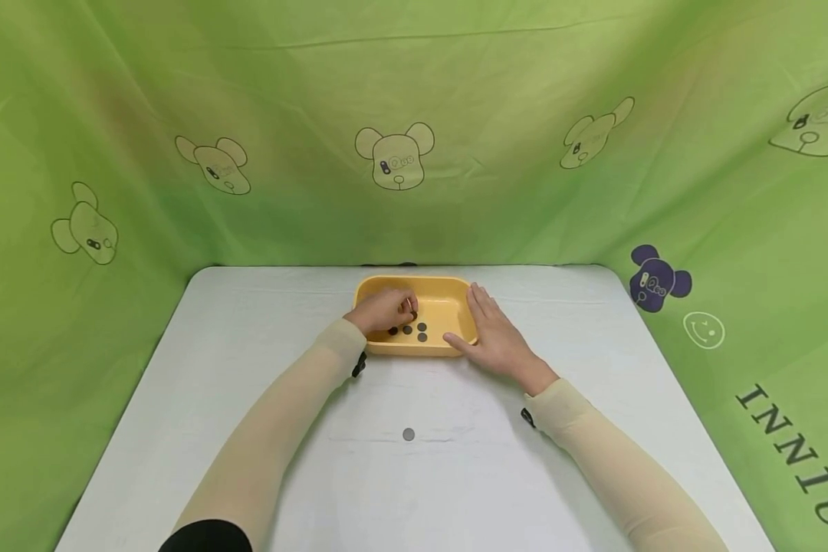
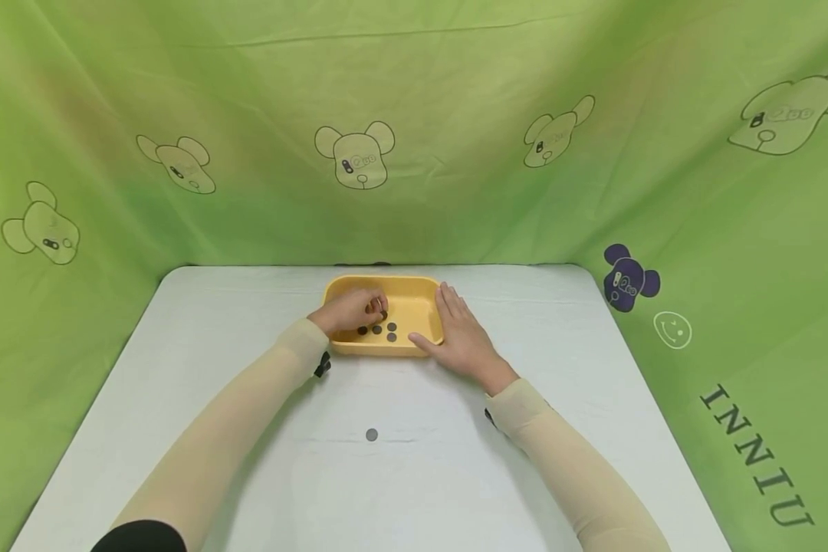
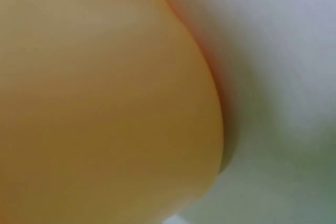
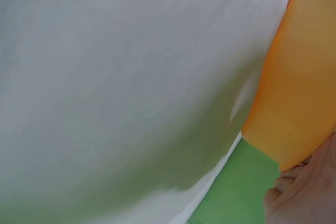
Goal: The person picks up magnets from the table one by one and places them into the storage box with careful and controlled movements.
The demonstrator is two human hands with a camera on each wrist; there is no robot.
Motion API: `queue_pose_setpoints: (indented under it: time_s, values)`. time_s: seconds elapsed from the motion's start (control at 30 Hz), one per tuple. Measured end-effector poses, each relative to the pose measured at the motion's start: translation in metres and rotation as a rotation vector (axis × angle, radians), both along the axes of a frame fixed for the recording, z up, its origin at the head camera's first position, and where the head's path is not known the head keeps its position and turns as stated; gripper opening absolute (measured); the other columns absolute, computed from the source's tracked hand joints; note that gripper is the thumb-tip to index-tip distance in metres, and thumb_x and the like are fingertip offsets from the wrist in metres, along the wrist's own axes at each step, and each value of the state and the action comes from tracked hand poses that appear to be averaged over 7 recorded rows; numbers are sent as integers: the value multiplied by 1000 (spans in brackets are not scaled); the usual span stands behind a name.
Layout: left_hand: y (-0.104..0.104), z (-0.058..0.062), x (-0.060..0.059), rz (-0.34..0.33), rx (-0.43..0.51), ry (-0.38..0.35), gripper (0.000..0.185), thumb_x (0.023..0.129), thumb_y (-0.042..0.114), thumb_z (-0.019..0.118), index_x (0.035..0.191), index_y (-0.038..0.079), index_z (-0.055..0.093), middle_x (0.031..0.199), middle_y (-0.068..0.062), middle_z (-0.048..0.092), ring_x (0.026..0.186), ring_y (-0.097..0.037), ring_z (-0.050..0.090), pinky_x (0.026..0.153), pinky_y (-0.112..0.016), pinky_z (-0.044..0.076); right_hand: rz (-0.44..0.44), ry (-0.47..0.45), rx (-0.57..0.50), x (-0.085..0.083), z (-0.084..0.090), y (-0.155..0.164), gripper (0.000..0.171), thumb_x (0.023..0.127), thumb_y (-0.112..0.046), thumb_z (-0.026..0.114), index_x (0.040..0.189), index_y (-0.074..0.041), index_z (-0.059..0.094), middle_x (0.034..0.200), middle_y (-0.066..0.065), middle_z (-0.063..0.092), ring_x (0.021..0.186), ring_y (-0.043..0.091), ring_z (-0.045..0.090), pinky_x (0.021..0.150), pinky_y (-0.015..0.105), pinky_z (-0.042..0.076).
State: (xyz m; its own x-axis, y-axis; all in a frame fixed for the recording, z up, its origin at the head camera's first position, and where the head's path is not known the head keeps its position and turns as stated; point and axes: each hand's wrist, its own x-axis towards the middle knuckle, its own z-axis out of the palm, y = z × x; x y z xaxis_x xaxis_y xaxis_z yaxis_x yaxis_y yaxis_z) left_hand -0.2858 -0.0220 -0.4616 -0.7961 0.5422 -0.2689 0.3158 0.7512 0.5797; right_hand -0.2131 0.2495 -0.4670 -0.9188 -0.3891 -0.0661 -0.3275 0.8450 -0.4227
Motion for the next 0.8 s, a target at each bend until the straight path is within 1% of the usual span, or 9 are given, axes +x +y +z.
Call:
queue_pose_setpoints:
  time_s: [0.17, 0.27, 0.43, 0.67, 0.8]
  values:
    - [1, -2, 0, 4, -19, 7, 13, 106, 21, 71, 118, 16, 68, 105, 2, 71, 85, -12, 64, 75, -27, 52, -2, 0, -4, -1, -1, 1, 111, 102, -72, 54, 170, 2, 5, 180, 17, 0, 166, 34, 1, 134, 51, 10]
    - [3, -1, 1, 10, -17, 5, 12, 106, 20, 70, 117, 15, 68, 105, 1, 71, 84, -12, 64, 75, -27, 52, 0, 3, -2, -2, -2, 1, 112, 102, -73, 53, 170, 2, 5, 179, 18, 0, 166, 36, 1, 133, 52, 10]
    - [4, 1, 2, 20, -23, 13, 11, 107, 18, 69, 117, 14, 68, 107, -1, 71, 84, -13, 64, 76, -27, 52, -6, -7, 11, -1, -1, 1, 112, 102, -74, 52, 170, 1, 4, 180, 16, -2, 166, 34, 0, 134, 51, 10]
    - [4, 1, 3, 26, -25, 19, 11, 107, 17, 69, 117, 14, 68, 105, -1, 71, 80, -13, 62, 72, -26, 51, -2, -12, 5, 0, 2, 0, 112, 102, -72, 54, 170, 1, 4, 180, 17, -1, 166, 34, 0, 133, 52, 11]
    - [3, -1, 3, 26, -15, 28, 10, 106, 16, 69, 116, 14, 68, 103, -1, 71, 81, -13, 62, 74, -27, 50, -3, -13, 1, 0, 2, 0, 112, 102, -72, 55, 170, 1, 4, 180, 16, -1, 166, 33, 0, 134, 51, 10]
